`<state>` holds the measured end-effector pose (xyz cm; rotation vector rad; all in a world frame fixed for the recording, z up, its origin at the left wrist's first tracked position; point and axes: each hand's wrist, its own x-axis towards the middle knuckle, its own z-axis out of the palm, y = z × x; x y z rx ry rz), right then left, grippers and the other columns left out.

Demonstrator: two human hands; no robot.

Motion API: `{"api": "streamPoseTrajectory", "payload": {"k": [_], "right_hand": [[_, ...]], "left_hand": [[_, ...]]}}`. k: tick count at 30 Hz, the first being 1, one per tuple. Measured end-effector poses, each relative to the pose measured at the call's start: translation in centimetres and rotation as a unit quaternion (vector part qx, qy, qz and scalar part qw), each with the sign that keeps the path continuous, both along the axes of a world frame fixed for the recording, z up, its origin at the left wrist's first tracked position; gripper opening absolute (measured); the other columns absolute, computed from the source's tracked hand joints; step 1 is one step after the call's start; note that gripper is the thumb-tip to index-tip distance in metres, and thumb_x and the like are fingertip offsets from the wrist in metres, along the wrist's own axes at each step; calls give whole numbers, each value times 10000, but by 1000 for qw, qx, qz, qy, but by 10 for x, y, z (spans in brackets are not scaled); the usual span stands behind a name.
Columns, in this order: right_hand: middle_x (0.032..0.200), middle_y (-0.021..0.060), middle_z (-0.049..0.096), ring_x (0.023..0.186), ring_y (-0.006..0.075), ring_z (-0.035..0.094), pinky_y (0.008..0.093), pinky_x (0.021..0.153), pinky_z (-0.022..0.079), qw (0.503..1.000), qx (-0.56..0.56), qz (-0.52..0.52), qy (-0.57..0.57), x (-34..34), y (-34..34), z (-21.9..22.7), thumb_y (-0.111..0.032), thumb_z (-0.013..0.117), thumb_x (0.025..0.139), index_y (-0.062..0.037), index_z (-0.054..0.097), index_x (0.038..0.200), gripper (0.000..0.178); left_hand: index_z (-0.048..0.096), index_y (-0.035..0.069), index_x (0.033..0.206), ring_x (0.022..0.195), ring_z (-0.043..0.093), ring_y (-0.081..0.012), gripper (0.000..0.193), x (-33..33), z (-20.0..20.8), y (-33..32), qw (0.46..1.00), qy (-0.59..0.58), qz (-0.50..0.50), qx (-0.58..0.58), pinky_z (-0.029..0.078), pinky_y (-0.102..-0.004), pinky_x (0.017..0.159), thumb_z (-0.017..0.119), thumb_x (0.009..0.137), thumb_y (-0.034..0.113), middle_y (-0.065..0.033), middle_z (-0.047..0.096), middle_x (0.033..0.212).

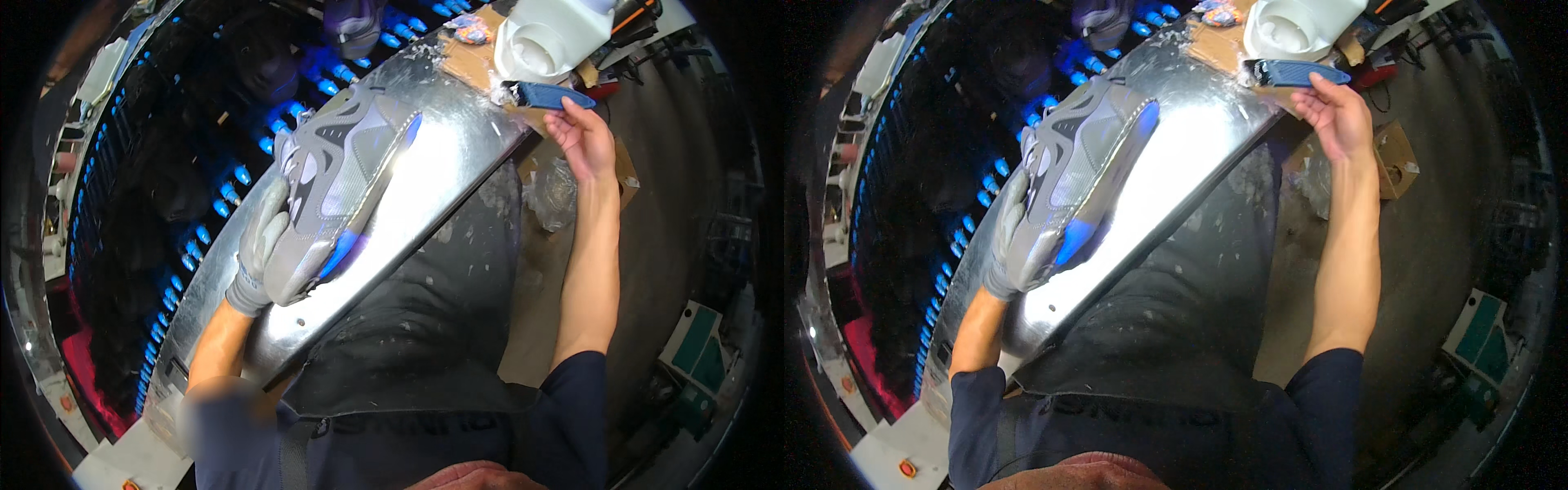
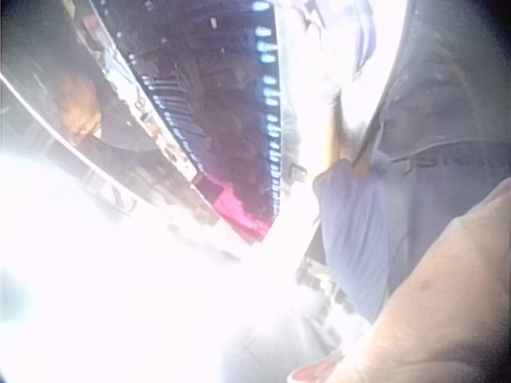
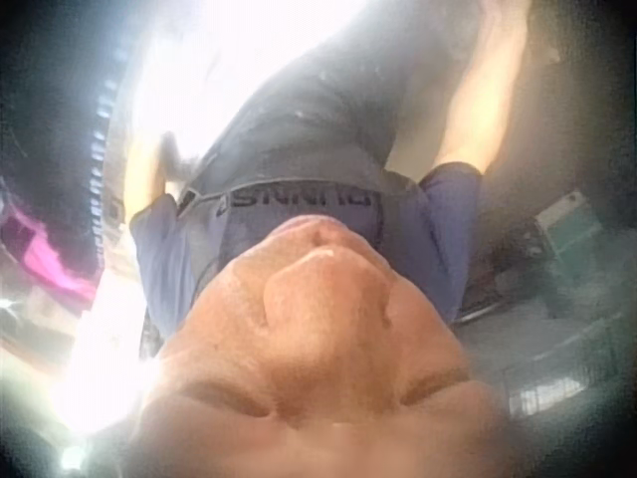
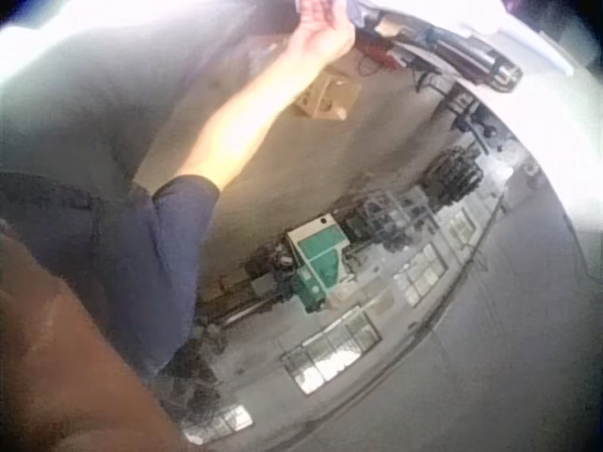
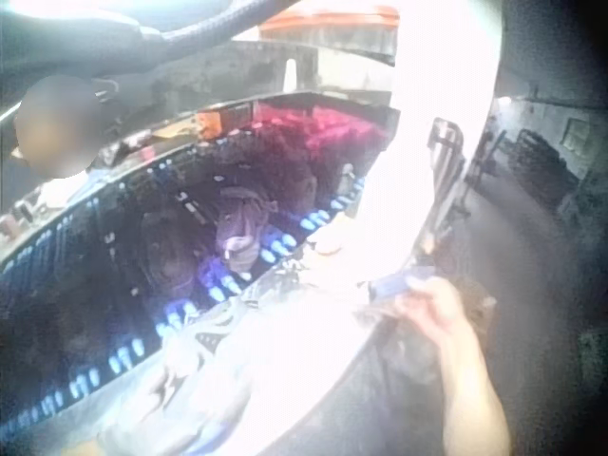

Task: The person repeatedly applies a white paste to a gray sneaker using a blue brush and scrubs the upper and side panels. The person rotates the shoe to access different areas and continues scrubbing throughout the clip.

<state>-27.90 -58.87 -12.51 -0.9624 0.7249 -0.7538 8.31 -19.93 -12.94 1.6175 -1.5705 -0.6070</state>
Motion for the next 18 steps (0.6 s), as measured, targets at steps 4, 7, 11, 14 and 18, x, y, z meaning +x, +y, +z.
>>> {"api": "streamPoseTrajectory", "payload": {"k": [4, 7, 11, 14, 18], "right_hand": [[988, 174, 773, 854, 235, 765, 324, 704, 650, 994, -11, 17, -105, 46, 101, 7, -131, 660, 1028, 42, 718, 1107, 199], [1020, 144, 753, 843, 195, 740, 314, 743, 618, 994, -109, -1, -19, 66, 174, 10, -83, 706, 1000, 69, 710, 1126, 198], [1032, 141, 720, 881, 177, 684, 295, 772, 549, 962, -272, 0, 15, 73, 217, 20, -27, 744, 952, 80, 714, 1126, 207], [1031, 158, 718, 890, 211, 687, 303, 772, 550, 936, -352, 3, 15, 76, 227, 19, 5, 752, 923, 69, 714, 1133, 223], [1026, 155, 724, 880, 230, 705, 314, 773, 558, 914, -406, 8, 14, 81, 225, 20, 11, 750, 921, 57, 717, 1130, 217]], "left_hand": [[536, -68, 1434, 1338, 570, -373, 676, -2, -1, 5, 1000, 6, 15, 10, 396, -458, 1174, 720, 915, 323, -226, 559, 1459], [527, -70, 1444, 1346, 566, -374, 670, -2, 0, 5, 1000, 13, 17, 17, 395, -455, 1178, 706, 929, 319, -229, 553, 1469], [515, -72, 1457, 1358, 560, -374, 663, -1, -2, 5, 999, 23, 21, 26, 392, -452, 1183, 688, 947, 314, -233, 545, 1483], [506, -74, 1467, 1366, 556, -375, 657, 0, -5, 5, 999, 30, 23, 31, 391, -449, 1187, 675, 961, 310, -237, 539, 1493], [494, -76, 1480, 1378, 551, -375, 650, 1, -8, 6, 998, 41, 30, 39, 389, -445, 1192, 656, 979, 306, -241, 531, 1507]]}}
